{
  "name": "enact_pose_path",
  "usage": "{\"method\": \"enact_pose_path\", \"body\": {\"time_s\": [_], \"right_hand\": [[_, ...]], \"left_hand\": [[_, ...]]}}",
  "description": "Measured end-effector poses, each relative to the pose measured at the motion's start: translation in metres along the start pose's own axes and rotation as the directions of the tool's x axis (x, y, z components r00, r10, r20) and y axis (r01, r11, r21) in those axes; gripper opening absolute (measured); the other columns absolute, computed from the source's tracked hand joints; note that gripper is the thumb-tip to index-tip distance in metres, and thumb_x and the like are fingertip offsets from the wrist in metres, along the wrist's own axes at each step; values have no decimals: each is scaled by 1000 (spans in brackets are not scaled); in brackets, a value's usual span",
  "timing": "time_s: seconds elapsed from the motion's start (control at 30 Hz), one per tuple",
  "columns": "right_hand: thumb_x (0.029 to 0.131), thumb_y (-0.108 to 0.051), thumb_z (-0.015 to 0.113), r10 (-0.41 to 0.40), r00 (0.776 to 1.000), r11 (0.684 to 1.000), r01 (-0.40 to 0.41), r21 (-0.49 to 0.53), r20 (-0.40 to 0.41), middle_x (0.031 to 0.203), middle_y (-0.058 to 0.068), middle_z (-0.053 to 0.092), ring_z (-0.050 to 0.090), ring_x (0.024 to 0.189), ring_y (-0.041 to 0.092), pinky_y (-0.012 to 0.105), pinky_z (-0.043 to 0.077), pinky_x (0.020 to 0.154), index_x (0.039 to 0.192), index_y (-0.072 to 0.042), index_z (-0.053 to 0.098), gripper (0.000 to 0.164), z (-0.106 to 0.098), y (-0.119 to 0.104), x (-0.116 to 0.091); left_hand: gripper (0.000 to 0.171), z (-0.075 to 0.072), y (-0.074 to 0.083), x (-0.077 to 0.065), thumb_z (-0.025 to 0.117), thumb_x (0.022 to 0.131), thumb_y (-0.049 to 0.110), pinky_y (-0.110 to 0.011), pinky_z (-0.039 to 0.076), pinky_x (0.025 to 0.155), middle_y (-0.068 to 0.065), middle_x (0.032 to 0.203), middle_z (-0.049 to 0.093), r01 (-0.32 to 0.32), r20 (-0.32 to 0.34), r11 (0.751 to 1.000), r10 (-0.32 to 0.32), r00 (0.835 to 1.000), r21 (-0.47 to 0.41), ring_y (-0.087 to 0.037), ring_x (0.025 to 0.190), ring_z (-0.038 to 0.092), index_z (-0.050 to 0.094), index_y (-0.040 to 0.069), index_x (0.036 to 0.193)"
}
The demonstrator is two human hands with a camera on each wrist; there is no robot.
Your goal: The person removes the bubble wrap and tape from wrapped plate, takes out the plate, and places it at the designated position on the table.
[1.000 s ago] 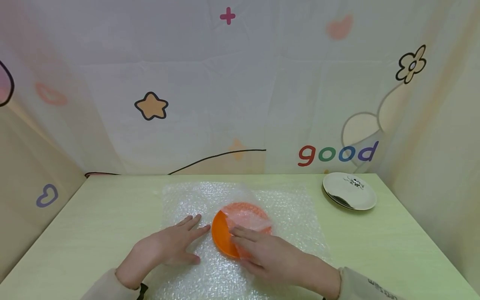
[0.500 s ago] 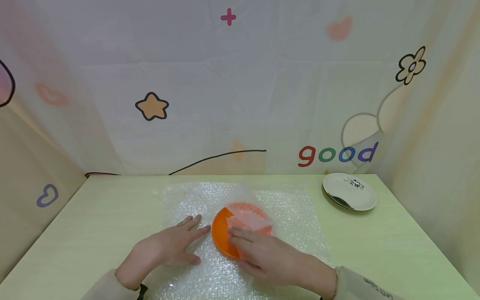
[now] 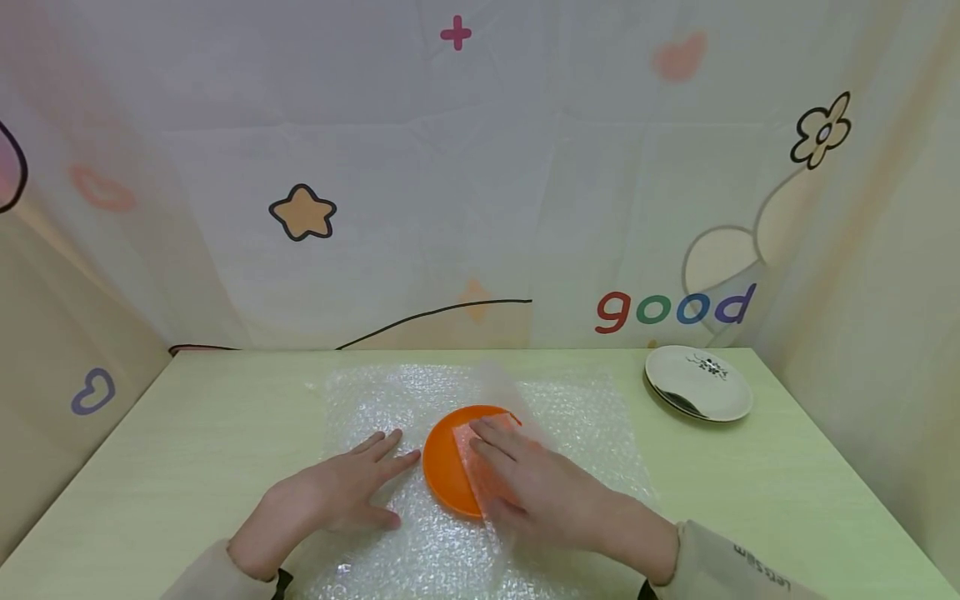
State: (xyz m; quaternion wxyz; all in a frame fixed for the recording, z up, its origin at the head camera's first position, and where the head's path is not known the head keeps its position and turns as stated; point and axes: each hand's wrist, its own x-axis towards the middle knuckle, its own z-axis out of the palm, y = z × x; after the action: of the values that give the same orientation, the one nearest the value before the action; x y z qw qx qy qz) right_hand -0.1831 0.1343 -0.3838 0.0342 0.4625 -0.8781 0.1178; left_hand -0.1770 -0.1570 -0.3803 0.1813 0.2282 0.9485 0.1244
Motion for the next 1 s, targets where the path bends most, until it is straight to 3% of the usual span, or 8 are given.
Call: {"method": "enact_pose_path", "body": {"time_s": [0.33,0.67,1.0], "right_hand": [[99,-19,69,110,994,993,-111,-33,-26,163,23,31,25,151,38,53,23,119,151,9,41,66,-5,11,1],[101,-18,67,242,970,970,-242,-10,-15,160,26,33,27,150,40,54,20,120,149,10,43,61,-7,27,-1],[104,-17,62,308,951,951,-308,24,4,159,28,33,28,149,43,57,22,119,151,12,39,59,-10,46,-7]], "left_hand": [[78,1,-2,2,81,88,35,-63,33,112,-18,166,25,10,8,1000,-10,1000,-5,-41,152,21,47,15,156],[78,1,-3,1,82,88,34,-65,32,112,-15,167,25,30,23,997,-28,999,-75,-39,153,20,47,18,156],[78,0,-4,4,82,88,36,-63,34,112,-14,167,26,38,17,998,-37,999,-49,-38,153,21,47,19,156]]}}
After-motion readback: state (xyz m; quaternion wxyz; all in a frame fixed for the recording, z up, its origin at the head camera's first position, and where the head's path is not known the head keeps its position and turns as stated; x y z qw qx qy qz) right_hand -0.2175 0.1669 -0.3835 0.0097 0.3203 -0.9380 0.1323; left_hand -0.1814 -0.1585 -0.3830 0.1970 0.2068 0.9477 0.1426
